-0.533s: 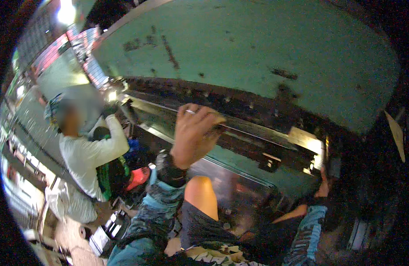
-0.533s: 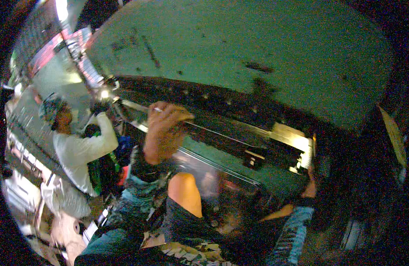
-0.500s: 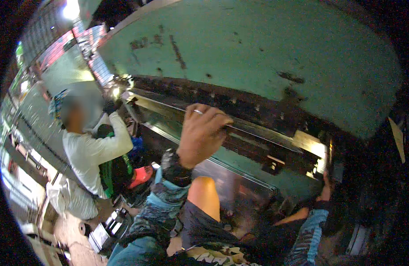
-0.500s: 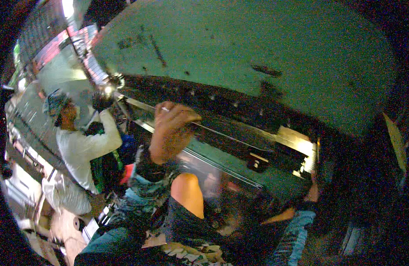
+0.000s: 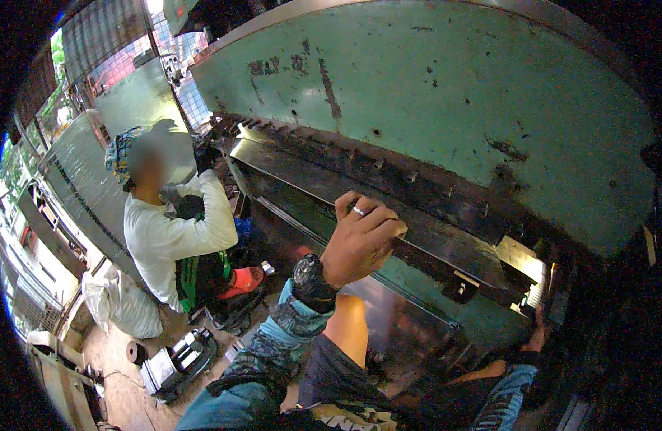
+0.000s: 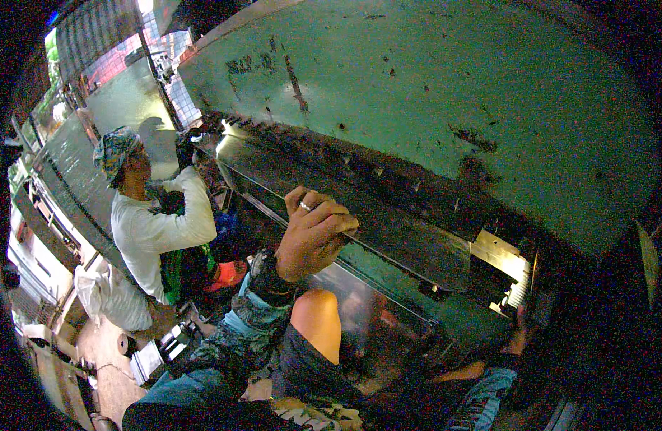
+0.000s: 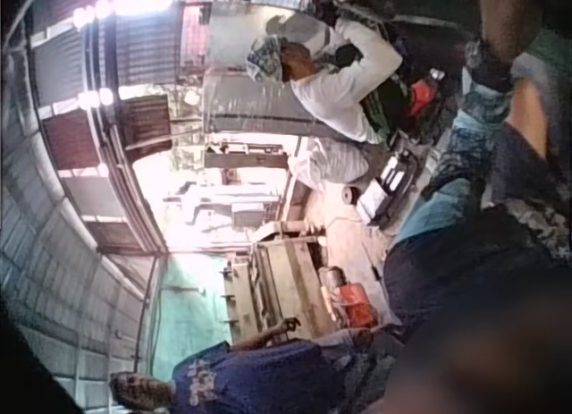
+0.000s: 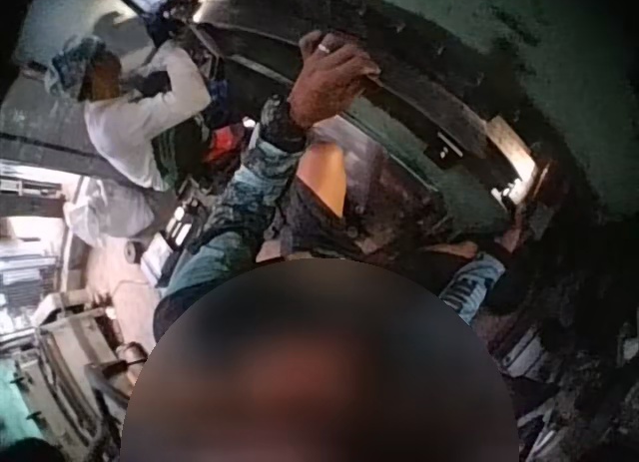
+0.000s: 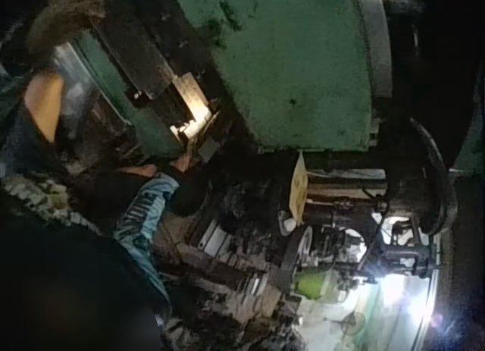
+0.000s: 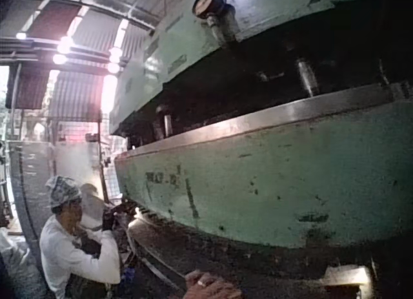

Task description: The person operates a metal bending machine with a coworker to bend a large metal sheet. They position the sheet, activate the press, and adjust the sheet between cycles to achieve the desired bend.

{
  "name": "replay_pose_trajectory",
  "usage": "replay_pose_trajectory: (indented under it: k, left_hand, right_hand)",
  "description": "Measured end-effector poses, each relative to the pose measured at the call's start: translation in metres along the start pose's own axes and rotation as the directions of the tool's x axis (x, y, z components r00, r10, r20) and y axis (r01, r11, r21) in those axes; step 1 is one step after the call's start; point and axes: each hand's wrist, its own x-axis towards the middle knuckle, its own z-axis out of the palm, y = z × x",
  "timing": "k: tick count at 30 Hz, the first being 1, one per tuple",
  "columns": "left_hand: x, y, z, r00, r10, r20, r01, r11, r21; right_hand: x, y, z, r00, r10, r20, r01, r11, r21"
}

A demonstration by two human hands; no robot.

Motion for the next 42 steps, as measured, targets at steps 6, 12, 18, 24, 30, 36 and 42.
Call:
replay_pose_trajectory:
  k: [6,12,18,24,30,36,42]
  left_hand:
    - [-0.025,0.011,-0.002,0.999,-0.032,-0.014,0.032,0.999,0.018]
    - [-0.059,0.027,0.001,0.997,-0.074,-0.016,0.075,0.997,0.01]
    - [-0.101,0.042,-0.003,0.982,-0.147,0.117,0.151,0.988,-0.026]
    - [-0.13,0.051,0.021,0.985,-0.171,0.03,0.171,0.985,-0.023]
    - [-0.141,0.054,0.026,0.977,-0.211,0.031,0.211,0.977,-0.032]
    - [-0.149,0.056,0.027,0.977,-0.208,0.04,0.207,0.978,0.014]
    - [-0.153,0.056,0.025,0.97,-0.224,0.094,0.226,0.974,-0.012]
  right_hand:
    - [-0.004,-0.005,0.002,0.986,0.145,0.078,-0.152,0.984,0.094]
    - [-0.005,-0.001,0.006,0.982,0.082,0.172,-0.105,0.986,0.126]
    - [-0.009,-0.003,0.014,0.99,0.114,0.079,-0.121,0.988,0.093]
    - [-0.016,-0.006,0.022,0.991,-0.037,-0.128,0.046,0.996,0.072]
    - [-0.02,-0.016,0.027,0.989,0.037,-0.145,-0.009,0.982,0.19]
    - [-0.014,-0.009,0.025,0.99,-0.02,-0.141,0.052,0.972,0.227]
    - [-0.013,-0.009,0.025,0.982,-0.01,-0.188,0.043,0.984,0.173]
